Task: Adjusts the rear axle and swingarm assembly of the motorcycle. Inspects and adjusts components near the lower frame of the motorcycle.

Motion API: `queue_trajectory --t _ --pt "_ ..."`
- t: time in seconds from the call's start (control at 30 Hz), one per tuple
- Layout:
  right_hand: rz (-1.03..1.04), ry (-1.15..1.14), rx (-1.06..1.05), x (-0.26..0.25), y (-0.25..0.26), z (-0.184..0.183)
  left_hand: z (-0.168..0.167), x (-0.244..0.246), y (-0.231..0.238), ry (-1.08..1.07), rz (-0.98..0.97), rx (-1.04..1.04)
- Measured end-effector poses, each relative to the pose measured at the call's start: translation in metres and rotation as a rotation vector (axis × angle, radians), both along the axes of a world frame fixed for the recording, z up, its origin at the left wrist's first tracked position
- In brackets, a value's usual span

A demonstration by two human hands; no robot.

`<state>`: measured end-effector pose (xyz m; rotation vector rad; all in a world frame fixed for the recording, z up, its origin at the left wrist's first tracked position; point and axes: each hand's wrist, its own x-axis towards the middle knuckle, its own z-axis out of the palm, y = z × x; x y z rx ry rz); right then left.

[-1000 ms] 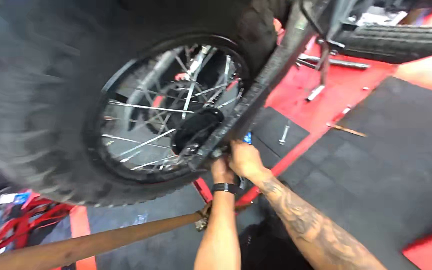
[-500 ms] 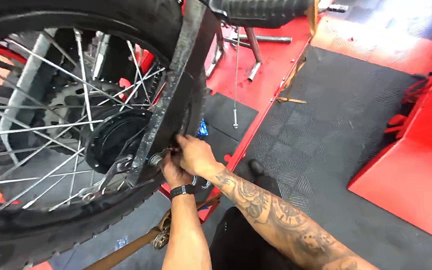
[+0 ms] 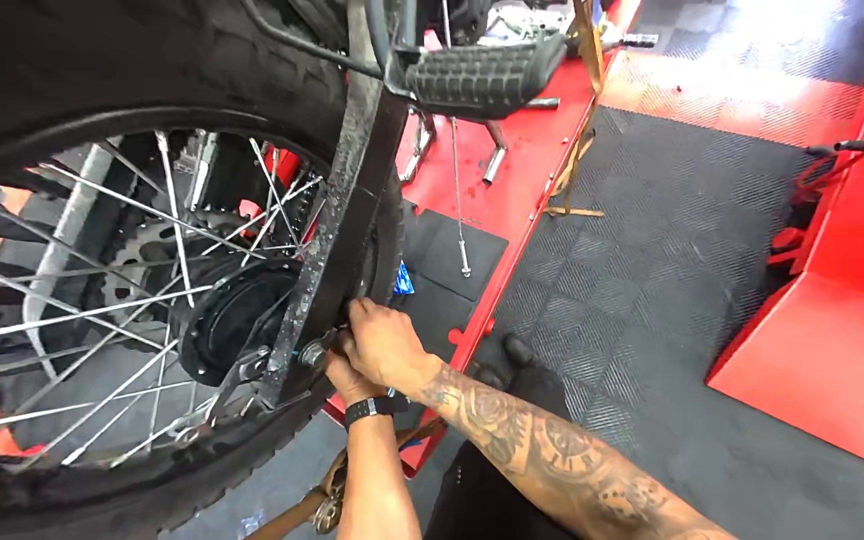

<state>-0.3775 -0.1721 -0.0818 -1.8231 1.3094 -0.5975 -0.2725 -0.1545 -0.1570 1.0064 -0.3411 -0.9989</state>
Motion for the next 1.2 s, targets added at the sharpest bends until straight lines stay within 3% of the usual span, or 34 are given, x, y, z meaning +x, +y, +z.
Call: queue_trajectory --t 0.1,0.17,0.2,0.3,0.33,0.37,0.43,0.5,0.6,0.67,0.8,0.87,0.93,1.03,1.2 --pt "-0.082 0.040 -0.236 0.030 -0.002 -0.040 0.011 -0.010 0.002 -0.067 0.024 0.056" --pt "-0.118 -0.042 -0.139 0.041 -0.007 -0.050 0.017 -0.014 -0.001 -0.052 0.048 0.085" --pt "-0.141 -0.154 0.027 0.043 -0.009 -0.049 0.015 -0.014 -0.001 -0.037 0.047 0.096" --pt "-0.193 -0.769 0.847 0.038 -0.022 -0.038 0.011 -0.012 -0.007 -0.042 0.116 0.223" --pt "-0.185 -0.901 1.017 0.035 -0.025 -0.039 0.011 -0.012 -0.008 -0.041 0.131 0.262" --pt "-0.153 -0.876 1.004 0.034 -0.027 -0.041 0.010 -0.012 -0.008 -0.038 0.131 0.272" --pt "-0.057 -0.441 0.588 0.028 -0.033 -0.043 0.008 -0.010 -0.008 -0.002 0.085 0.179" --pt "-0.101 -0.139 0.285 0.011 -0.029 -0.053 0.007 -0.013 -0.011 0.039 0.134 0.156" --pt "-0.488 -0.006 0.263 -0.043 -0.044 -0.092 0.003 -0.017 -0.018 0.031 0.231 0.223" --pt "-0.642 0.029 0.319 -0.086 -0.076 -0.132 -0.002 -0.030 -0.014 -0.043 0.198 0.362" --pt "-0.335 0.079 0.421 -0.113 -0.133 -0.192 -0.042 -0.073 0.009 -0.363 -0.067 0.667" --pt "-0.174 0.108 0.430 -0.110 -0.128 -0.188 -0.061 -0.094 0.017 -0.585 -0.227 0.776" --pt "-0.039 -0.008 0.462 -0.107 -0.088 -0.164 -0.056 -0.108 0.035 -0.761 -0.373 0.849" --pt "0.126 -0.190 0.571 -0.101 -0.049 -0.113 -0.031 -0.123 0.051 -0.754 -0.272 0.802" --pt "0.347 -0.294 0.673 -0.077 -0.057 -0.066 0.008 -0.103 0.075 -0.636 -0.025 0.705"
